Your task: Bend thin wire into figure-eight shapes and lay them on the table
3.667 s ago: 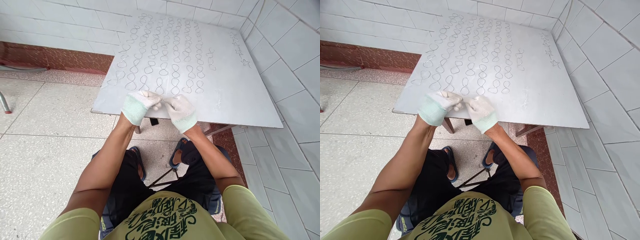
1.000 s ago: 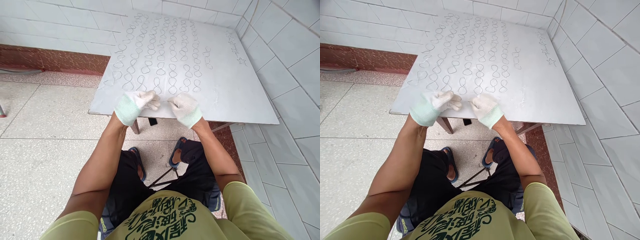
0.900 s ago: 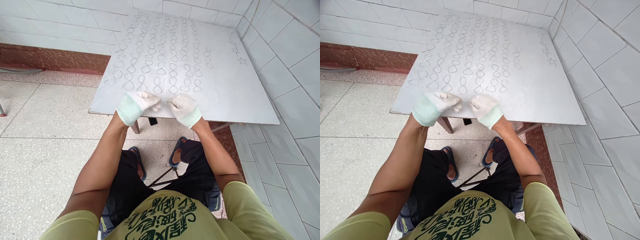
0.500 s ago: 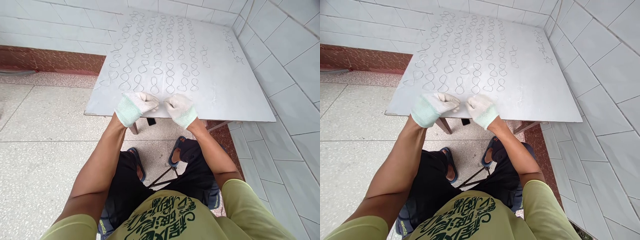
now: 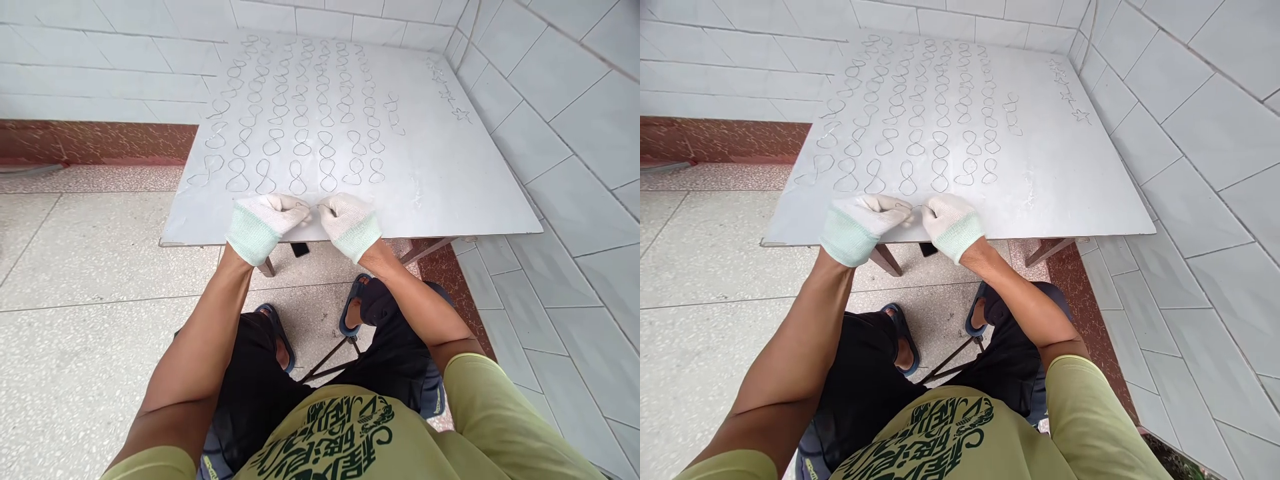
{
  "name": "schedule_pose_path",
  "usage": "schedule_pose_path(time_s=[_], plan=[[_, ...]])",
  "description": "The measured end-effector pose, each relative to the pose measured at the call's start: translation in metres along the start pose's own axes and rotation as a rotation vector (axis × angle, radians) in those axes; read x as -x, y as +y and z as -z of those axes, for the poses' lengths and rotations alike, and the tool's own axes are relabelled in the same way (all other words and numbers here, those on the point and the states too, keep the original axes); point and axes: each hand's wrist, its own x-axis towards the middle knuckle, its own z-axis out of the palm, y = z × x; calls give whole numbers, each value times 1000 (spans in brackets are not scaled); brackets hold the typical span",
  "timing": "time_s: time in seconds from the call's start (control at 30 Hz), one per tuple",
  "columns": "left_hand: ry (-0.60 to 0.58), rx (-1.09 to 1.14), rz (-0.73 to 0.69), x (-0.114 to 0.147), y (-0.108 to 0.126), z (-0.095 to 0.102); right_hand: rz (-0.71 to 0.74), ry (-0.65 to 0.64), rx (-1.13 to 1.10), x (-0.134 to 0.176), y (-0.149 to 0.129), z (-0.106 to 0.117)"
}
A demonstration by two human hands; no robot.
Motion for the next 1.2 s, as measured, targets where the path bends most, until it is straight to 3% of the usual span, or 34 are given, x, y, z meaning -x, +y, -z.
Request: schedule_pose_path(time_s=[0.1, 0.2, 0.43, 0.73, 0.97, 1.2], plan=[[-29, 0, -14, -2, 0, -3, -54, 1, -43, 0, -2, -1], [18, -18, -28, -3, -1, -6, -91, -1, -80, -1, -3, -1], [61, 90, -39, -4, -4, -11, -79, 2, -109, -3, -2, -3], [117, 55, -46, 7, 4, -11, -78, 27, -119, -2, -7, -1], [108, 121, -132, 2, -2, -8, -81, -1, -182, -4, -13, -1], [138, 84, -99, 6, 1, -9, -136, 3, -105, -5, -20, 1]])
